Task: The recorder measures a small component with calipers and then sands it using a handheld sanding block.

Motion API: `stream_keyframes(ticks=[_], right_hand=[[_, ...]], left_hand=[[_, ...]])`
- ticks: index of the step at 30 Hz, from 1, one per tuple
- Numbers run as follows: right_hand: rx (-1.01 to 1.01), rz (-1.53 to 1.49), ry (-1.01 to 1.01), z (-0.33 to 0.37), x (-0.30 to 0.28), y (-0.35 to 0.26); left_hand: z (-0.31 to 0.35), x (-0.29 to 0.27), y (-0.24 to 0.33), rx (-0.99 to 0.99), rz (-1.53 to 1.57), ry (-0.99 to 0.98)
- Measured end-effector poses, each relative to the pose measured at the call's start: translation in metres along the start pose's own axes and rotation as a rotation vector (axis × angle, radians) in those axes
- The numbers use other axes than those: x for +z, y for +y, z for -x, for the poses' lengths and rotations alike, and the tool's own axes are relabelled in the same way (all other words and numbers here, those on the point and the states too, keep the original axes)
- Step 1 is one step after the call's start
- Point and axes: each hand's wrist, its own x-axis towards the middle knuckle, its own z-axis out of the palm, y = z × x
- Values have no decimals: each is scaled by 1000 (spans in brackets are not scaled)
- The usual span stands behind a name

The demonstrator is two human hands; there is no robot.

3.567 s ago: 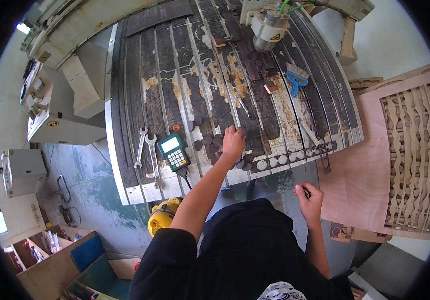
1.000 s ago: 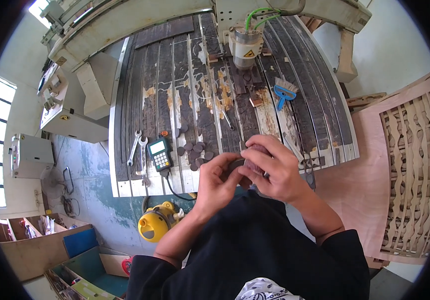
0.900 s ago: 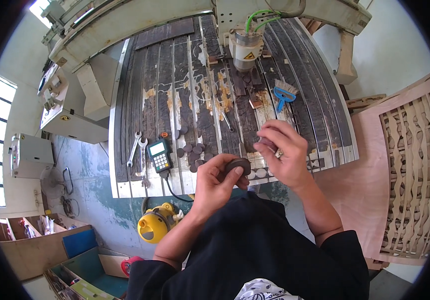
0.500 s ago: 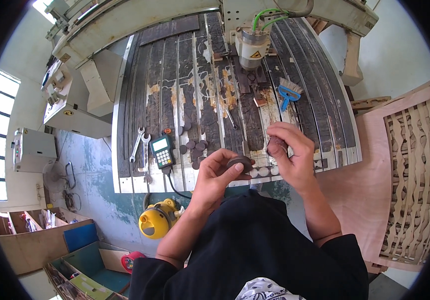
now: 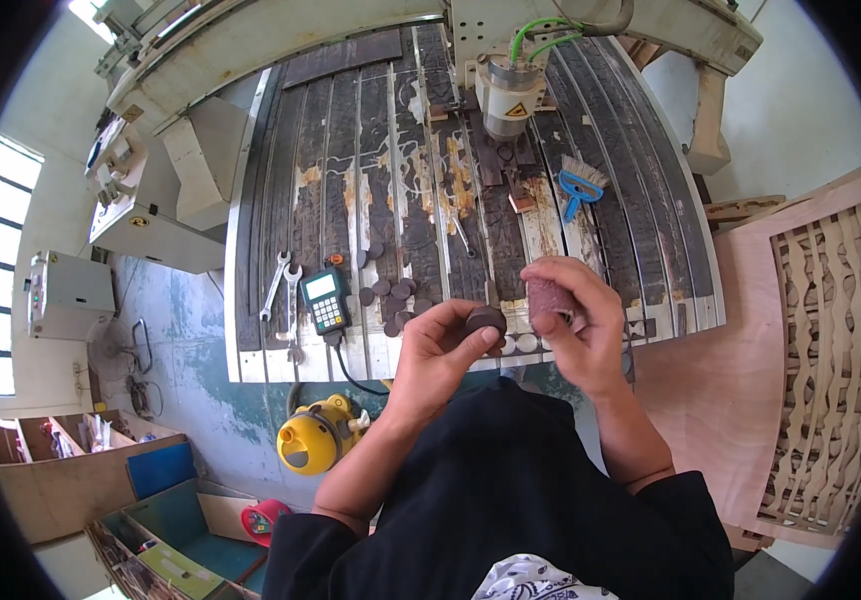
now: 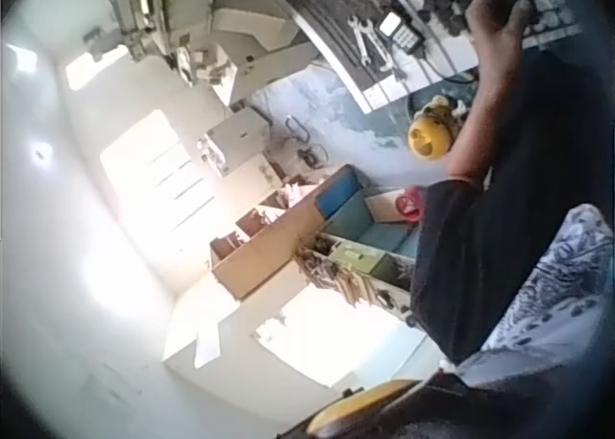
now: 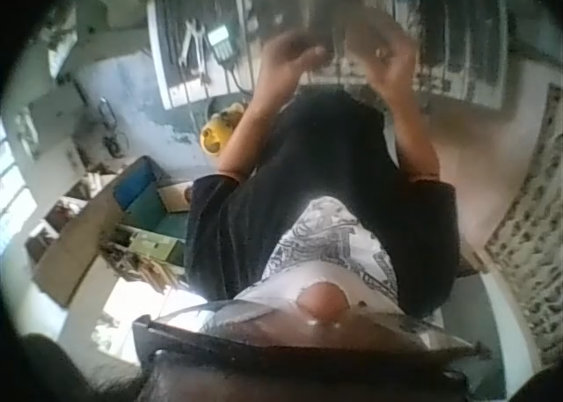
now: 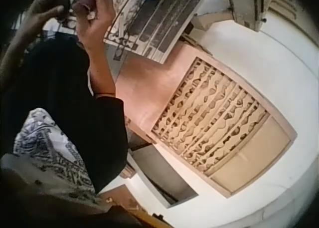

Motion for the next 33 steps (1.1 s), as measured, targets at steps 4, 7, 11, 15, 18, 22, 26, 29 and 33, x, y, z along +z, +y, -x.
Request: stream_keyframes(ticks=[4,7,11,15,18,22,26,29,33], right_hand=[[-246,445,-126,-5,4,-7],[-101,462,-95,-13,-2,-5],[-361,410,-94,-5,13,-17],[-138,543,-67,-9,-2,-17],[-388,488,-148,-5,12,-26],[-152,521,-89,-4,-1,-19],[-308,643,-174,-4,8,-20],[-257,635,-97,2,2,-24],[-392,696,-138,-5,8,-17]], left_hand=[[8,11,2,91,-196,30],[11,7,1,221,-348,43],[14,10,7,360,-625,88],[9,12,6,660,-782,125],[6,10,3,895,-913,149],[0,7,4,1075,-1036,170],[4,8,3,1183,-1128,170],[10,4,3,1142,-1160,133],[8,5,4,1201,-1183,110]])
